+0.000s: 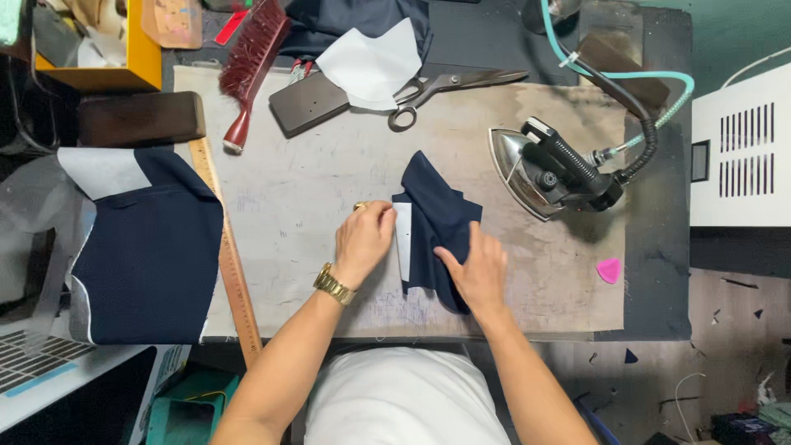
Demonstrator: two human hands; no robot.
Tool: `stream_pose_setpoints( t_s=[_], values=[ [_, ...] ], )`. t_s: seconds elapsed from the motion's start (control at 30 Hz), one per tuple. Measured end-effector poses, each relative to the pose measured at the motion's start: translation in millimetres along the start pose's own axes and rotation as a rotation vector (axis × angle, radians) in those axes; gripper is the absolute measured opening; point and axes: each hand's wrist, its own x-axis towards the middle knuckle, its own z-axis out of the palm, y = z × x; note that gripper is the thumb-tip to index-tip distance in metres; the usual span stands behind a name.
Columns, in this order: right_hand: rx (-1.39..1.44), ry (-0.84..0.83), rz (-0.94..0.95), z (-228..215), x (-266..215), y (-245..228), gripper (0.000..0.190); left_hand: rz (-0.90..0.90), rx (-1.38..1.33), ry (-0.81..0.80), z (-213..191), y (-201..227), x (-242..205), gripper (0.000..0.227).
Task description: The person irons a piece of fabric, marks it using a ruler and chalk, and then cuts along the marked curved edge using shears.
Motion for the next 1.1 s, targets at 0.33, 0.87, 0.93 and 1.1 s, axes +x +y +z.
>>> stream_pose_setpoints(
  t_s=[0.33,0.87,0.93,1.1],
  values=[
    [0.255,0.016,-0.414,-96.4,59.0,-9.3,0.005,0.856,0.181,0.112,-17.4,108.1,0.5,0.080],
    [1.442,0.617,0.481,-149.9,20.8,-27.4,0.016,0.182,-0.664,0.028,44.6,-9.5,-50.9,0.040],
    [1.224,0.732,0.419,-139.3,-0.5,16.2,0.017,0.106,-0.730,0.040,-17.8,-3.1,-47.6,0.025],
    [0.845,0.440,0.446,-91.3,-14.9,39.0,0.071,-0.011,-0.299,-0.189,-134.0,4.1,-28.3,0.022]
  ],
)
